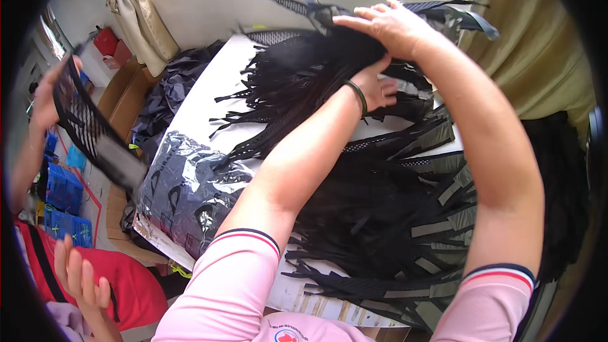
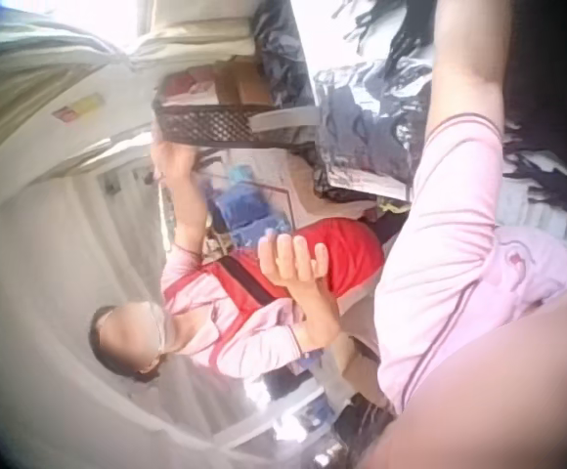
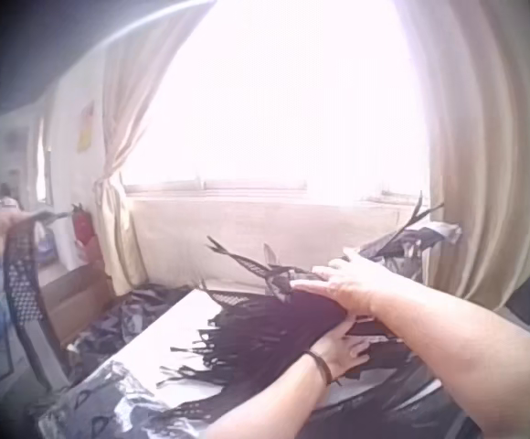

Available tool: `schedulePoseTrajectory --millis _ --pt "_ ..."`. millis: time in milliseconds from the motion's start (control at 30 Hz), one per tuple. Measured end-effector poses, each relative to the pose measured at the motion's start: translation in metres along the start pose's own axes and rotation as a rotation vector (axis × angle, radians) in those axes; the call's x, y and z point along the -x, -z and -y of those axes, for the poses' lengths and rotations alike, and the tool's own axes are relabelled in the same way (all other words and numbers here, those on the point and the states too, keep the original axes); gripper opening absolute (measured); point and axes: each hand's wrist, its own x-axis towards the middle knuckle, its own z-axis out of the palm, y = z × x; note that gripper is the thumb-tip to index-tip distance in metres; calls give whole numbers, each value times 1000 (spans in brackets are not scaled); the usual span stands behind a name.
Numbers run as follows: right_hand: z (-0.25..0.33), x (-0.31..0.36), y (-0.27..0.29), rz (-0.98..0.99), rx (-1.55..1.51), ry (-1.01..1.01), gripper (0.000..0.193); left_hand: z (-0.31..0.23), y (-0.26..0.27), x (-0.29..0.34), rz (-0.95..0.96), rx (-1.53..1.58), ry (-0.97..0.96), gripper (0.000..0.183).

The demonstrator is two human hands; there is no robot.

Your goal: The recorder is assembling plastic buckles onto black mesh straps and organizing them on a workbench.

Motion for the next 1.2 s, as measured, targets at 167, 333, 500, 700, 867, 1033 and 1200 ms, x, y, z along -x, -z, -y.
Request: schedulePoseTrajectory --millis 167,333,500,700,867,1033,1200 --pt "76 10 -175 25 -149 -233 88 65 90 -5 79 -241 329 54" --pt "58 13 -148 63 -321 -131 101 39 110 61 -94 28 327 78" --pt "59 14 -107 74 -313 -158 84 13 122 83 -85 132 207 66" --pt "89 71 -80 9 -841 -97 49 -6 129 64 -296 -90 223 52" --pt "163 177 -134 188 -856 -90 71 -14 111 33 -306 -678 249 57" --pt "191 177 -128 110 -790 -178 77 -23 120 23 -335 -922 268 91" --pt "216 172 -116 95 -796 -256 75 -3 113 50 -260 -1193 318 100"
